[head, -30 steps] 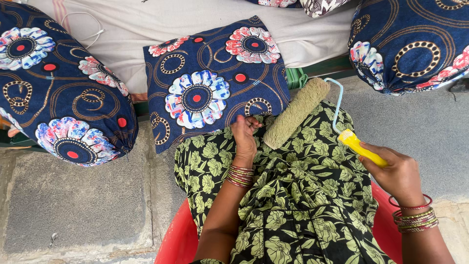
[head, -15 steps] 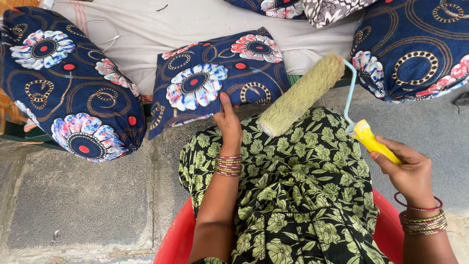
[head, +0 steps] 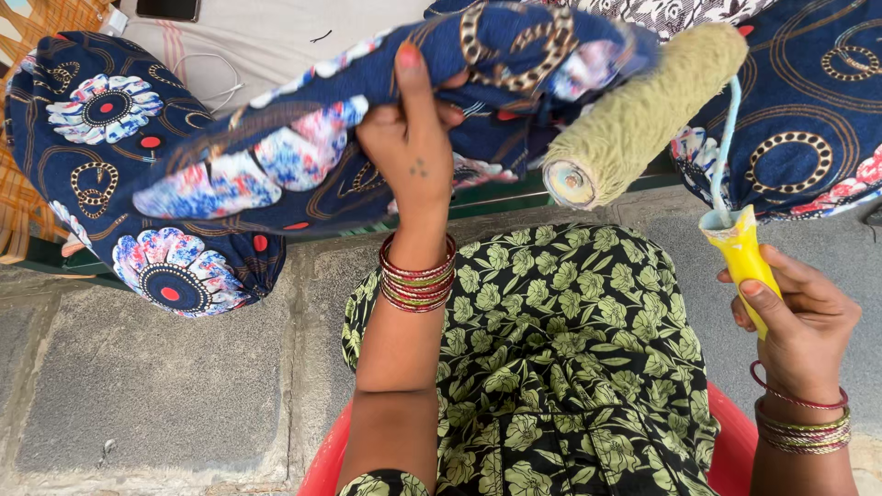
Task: The person uses a paint roller to roll over several patterned pillows and bolsters on a woven bed, turning the items to reach different sides.
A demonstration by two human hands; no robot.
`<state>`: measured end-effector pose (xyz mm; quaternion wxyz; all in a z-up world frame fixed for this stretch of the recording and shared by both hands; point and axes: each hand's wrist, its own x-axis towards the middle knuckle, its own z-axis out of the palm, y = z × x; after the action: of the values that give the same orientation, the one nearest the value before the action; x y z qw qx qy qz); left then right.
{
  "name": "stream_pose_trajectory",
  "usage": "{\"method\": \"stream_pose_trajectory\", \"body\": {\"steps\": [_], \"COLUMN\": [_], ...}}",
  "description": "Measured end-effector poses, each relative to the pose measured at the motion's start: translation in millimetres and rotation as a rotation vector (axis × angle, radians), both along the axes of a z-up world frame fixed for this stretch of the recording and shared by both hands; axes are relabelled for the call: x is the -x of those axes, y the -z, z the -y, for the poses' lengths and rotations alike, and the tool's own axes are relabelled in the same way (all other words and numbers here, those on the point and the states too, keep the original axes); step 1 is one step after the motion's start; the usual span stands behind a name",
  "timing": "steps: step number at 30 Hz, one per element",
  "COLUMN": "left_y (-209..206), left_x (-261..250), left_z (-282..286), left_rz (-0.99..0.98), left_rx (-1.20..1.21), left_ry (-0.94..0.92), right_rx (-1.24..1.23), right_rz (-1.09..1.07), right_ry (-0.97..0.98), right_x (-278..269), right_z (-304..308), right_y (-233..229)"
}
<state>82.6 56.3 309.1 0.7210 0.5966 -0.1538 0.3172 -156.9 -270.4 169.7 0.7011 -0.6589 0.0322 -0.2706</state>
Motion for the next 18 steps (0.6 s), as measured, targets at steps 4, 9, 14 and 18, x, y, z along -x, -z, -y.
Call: {"method": "stream_pose_trajectory", "body": {"steps": [4,9,14,18], "left_y": [-3.5,47.3,133.4,169.4], "left_x": [-46.1,-118.2,-115.8,-71.2], "left_z": [8.8,1.9,-15.8,-12.5], "left_rz": [-0.127,0.04,-0.286,-0.122], "left_rx": [-0.036,-0.056,-0.765,-1.225], "left_ry": [0.051,-0.05,-0.261,-0.373], "right_rx": [-0.014,0.012,-0.023,-0.053], "right_rz": [0.004,-0.18,-0.23,-0.24], "right_ry": [0.014,0.064,0.029,-0.002], "right_x": [-16.5,-45.0,-74.2,-88.8], "right_z": [-5.3,-20.2,-36.1,-45.0], "right_y": [-6.8,-1.3,10.9,13.4]}}
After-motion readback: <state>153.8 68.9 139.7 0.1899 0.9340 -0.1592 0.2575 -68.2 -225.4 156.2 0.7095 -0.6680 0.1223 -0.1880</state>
